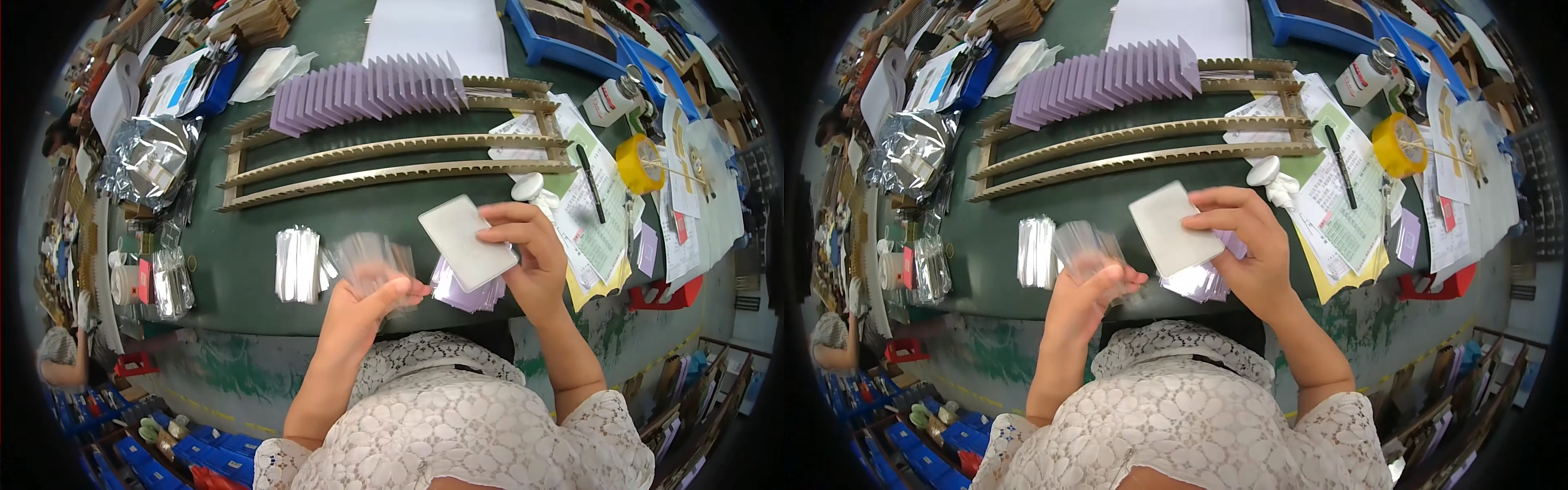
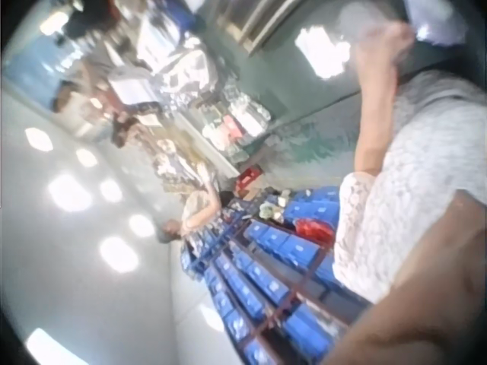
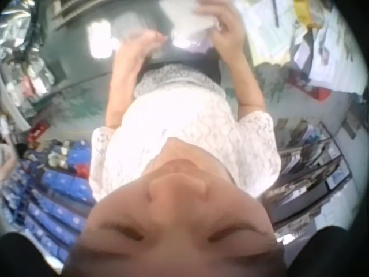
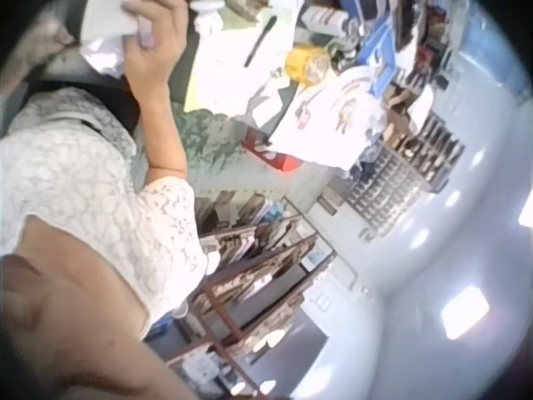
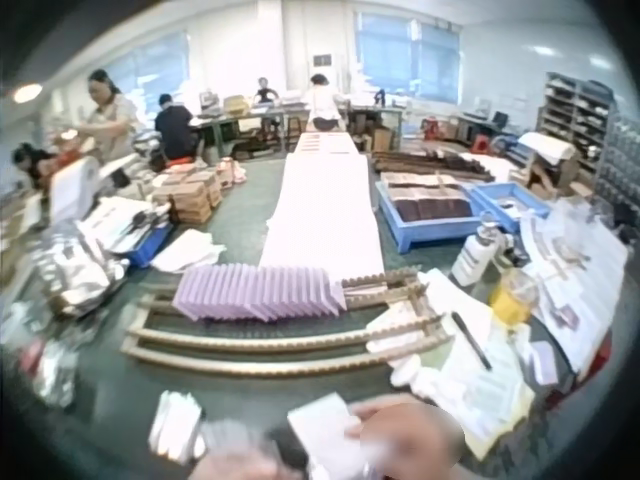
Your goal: The person repeatedly picks up small purple cards and inserts them into clear plastic sleeves. The person works at a green table in a workshop environment, handling the items one by one and stacking the packaged cards.
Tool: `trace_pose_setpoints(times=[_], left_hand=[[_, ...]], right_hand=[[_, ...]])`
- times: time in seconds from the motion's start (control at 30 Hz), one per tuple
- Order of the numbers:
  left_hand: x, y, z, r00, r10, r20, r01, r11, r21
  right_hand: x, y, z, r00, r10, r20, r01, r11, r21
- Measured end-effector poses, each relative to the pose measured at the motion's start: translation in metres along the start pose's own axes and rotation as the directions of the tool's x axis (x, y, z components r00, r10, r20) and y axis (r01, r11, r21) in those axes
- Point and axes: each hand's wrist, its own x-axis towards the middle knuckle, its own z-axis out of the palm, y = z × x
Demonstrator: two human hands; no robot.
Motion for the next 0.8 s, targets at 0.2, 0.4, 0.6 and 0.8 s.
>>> trace_pose_setpoints(times=[0.2, 0.4, 0.6, 0.8], left_hand=[[0.0, -0.005, -0.001, 0.997, 0.009, 0.08, -0.021, 0.988, 0.154], [-0.003, -0.003, 0.005, 0.989, -0.059, 0.137, 0.03, 0.979, 0.2], [-0.003, 0.007, 0.006, 0.994, -0.109, 0.017, 0.109, 0.993, -0.049], [0.001, 0.0, 0.008, 0.997, -0.039, 0.06, 0.036, 0.998, 0.049]], right_hand=[[0.001, -0.028, 0.005, 0.913, 0.409, -0.007, -0.363, 0.818, 0.446], [0.004, -0.041, 0.009, 0.908, 0.407, 0.103, -0.41, 0.808, 0.423], [0.006, -0.037, 0.007, 0.828, 0.527, 0.193, -0.558, 0.736, 0.384], [0.008, -0.038, 0.007, 0.859, 0.468, 0.209, -0.509, 0.826, 0.243]])
